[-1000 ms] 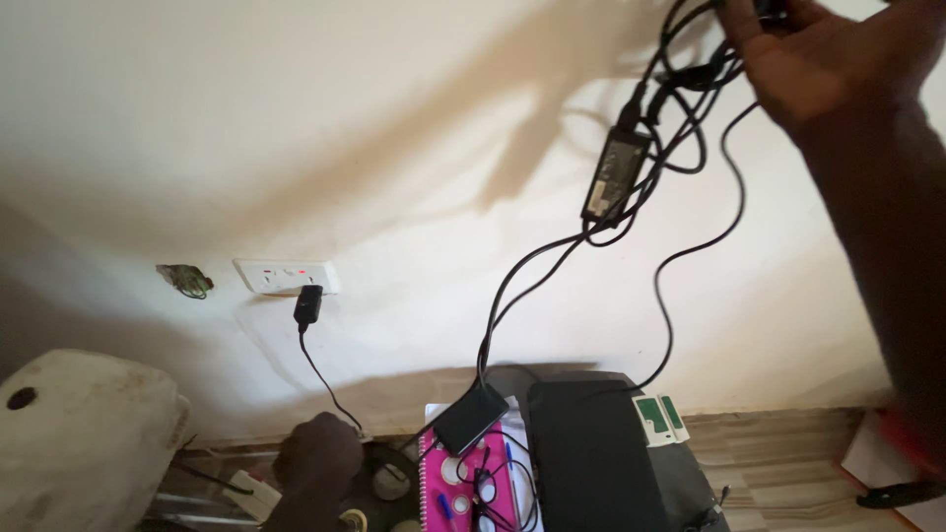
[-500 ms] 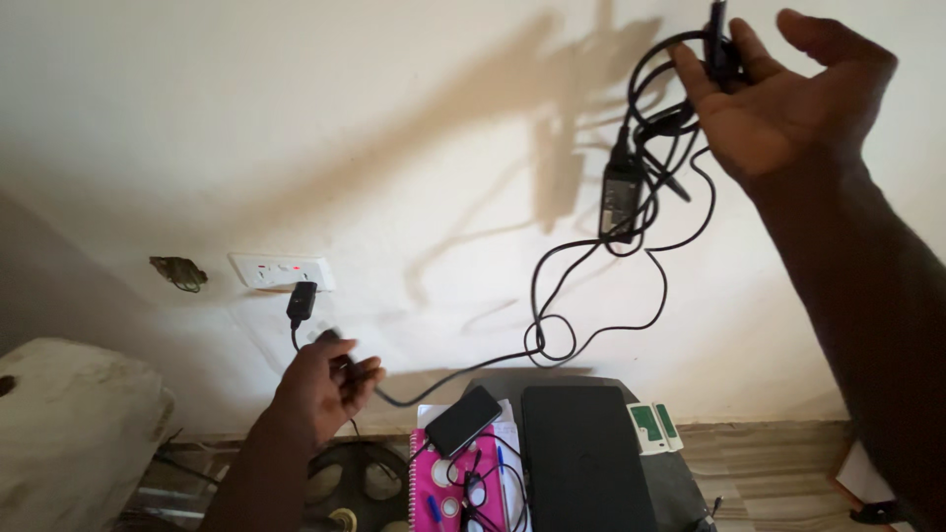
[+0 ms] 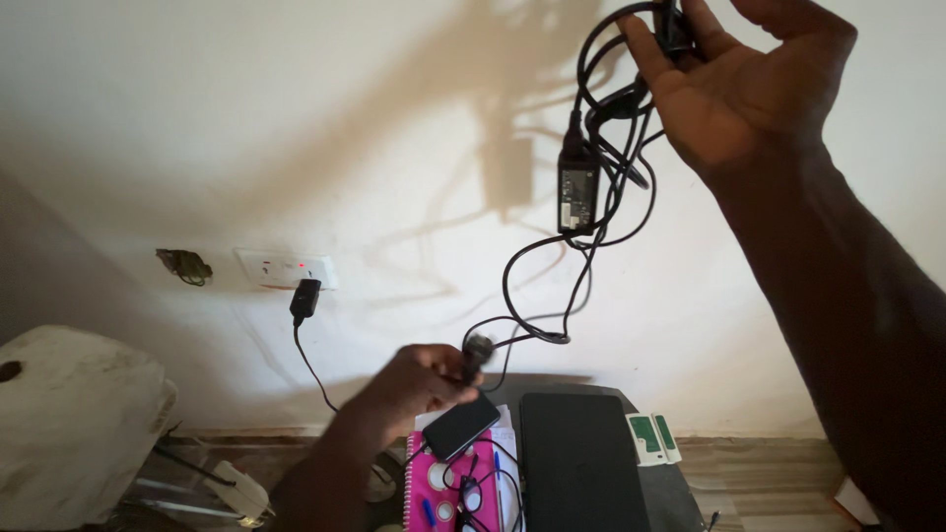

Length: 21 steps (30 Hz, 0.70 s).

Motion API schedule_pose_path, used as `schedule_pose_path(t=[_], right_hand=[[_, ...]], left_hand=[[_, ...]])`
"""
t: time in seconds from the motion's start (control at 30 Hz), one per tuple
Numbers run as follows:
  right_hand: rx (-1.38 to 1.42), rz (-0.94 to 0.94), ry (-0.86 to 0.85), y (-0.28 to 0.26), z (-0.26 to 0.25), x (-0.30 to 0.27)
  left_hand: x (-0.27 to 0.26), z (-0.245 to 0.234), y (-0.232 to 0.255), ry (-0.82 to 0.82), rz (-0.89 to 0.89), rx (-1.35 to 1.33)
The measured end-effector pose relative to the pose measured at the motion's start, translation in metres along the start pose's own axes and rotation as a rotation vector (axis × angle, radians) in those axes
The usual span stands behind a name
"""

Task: The person untangles a laptop power adapter cable, plugs the adapter into a wall socket, and connects the power cord to a laptop. They then open the laptop lid and press the power button to start the device.

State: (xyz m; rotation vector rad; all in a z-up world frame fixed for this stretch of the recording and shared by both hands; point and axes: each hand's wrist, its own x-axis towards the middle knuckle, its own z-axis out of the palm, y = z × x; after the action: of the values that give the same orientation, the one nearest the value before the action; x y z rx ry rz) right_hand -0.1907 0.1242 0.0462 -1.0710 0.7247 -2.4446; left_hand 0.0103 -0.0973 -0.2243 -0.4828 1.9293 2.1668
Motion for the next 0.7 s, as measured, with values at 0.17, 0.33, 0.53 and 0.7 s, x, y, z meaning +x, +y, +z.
schedule_pose_path(t=[0.17,0.33,0.53,0.7], right_hand=[[0.006,-0.006,0.005,0.004,0.007,0.001],[0.032,0.007,-0.041,0.004,0.011,-0.001],[-0.188,-0.088,-0.202,0.005,0.007,0.000],[-0.018,0.005,-0.137,-0.010,-0.010,0.018]], left_hand=[[0.011,0.020,-0.007,0.197,0.131,0.325],[0.009,0.031,-0.006,0.627,0.256,0.440],[0.003,0.038,0.012,0.517,0.273,0.565],[-0.003,0.051,0.008,0.658,0.003,0.677]])
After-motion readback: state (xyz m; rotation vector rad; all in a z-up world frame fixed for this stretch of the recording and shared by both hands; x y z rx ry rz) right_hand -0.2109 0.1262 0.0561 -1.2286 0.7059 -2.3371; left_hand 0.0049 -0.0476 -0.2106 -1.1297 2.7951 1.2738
